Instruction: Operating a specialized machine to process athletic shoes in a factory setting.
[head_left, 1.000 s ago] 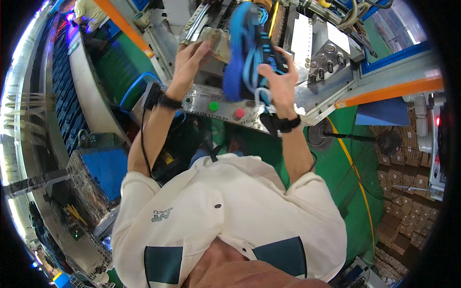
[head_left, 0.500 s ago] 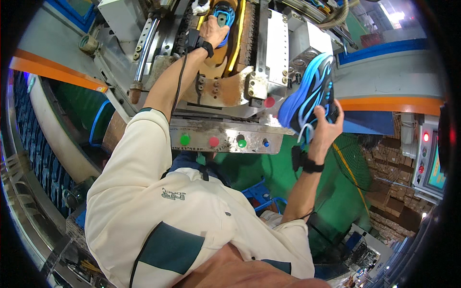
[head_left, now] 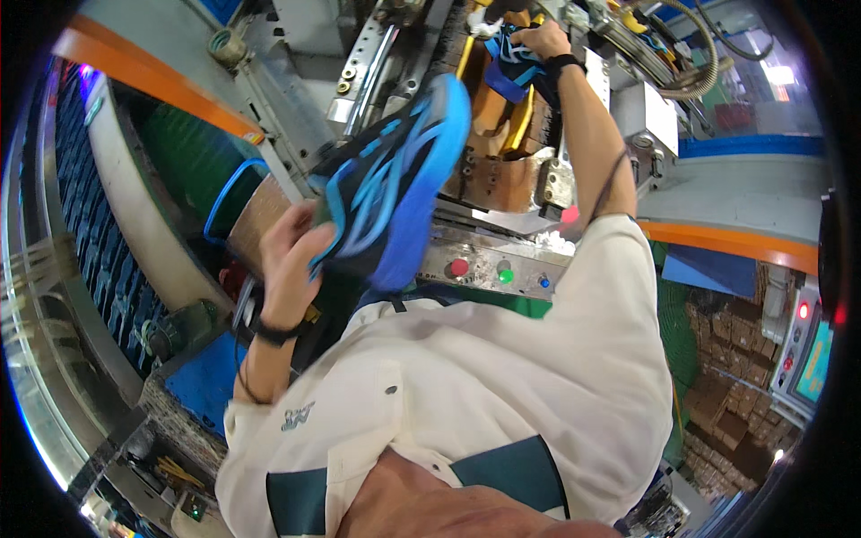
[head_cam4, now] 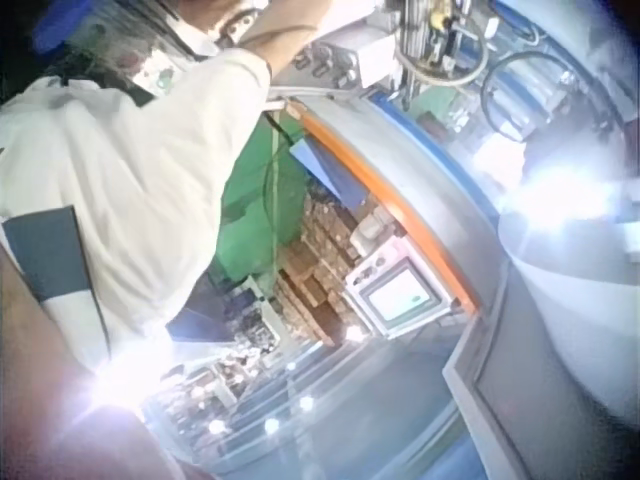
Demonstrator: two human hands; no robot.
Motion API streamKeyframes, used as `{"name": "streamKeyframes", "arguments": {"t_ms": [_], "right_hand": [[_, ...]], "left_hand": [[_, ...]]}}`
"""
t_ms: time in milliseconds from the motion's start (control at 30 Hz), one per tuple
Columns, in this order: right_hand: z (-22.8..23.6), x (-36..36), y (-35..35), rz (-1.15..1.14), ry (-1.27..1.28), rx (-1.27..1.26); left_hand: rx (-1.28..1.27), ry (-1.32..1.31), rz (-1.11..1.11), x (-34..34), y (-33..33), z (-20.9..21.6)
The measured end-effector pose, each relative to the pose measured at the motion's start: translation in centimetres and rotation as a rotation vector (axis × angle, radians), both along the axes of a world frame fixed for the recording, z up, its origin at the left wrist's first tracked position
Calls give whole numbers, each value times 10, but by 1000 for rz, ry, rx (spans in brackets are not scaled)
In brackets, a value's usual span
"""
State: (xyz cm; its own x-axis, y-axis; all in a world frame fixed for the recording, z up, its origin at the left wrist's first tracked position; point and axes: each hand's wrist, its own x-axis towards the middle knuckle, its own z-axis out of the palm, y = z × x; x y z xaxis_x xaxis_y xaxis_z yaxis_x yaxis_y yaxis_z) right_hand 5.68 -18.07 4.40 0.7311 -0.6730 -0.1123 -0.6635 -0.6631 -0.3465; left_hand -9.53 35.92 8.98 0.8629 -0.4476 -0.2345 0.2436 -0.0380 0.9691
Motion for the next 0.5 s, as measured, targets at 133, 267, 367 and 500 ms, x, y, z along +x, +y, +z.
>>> {"name": "streamKeyframes", "arguments": {"t_ms": [133, 267, 367, 500], "right_hand": [[-72, 27, 43, -85, -46, -207], [-58, 5, 60, 18, -149, -235], [-22, -63, 115, 261, -317, -63], [-56, -191, 262, 844, -636, 203]], "left_hand": [[206, -174, 297, -76, 102, 4], [347, -44, 658, -154, 137, -17], [1088, -717, 721, -216, 116, -41], [-139, 232, 1358, -262, 90, -53]]}}
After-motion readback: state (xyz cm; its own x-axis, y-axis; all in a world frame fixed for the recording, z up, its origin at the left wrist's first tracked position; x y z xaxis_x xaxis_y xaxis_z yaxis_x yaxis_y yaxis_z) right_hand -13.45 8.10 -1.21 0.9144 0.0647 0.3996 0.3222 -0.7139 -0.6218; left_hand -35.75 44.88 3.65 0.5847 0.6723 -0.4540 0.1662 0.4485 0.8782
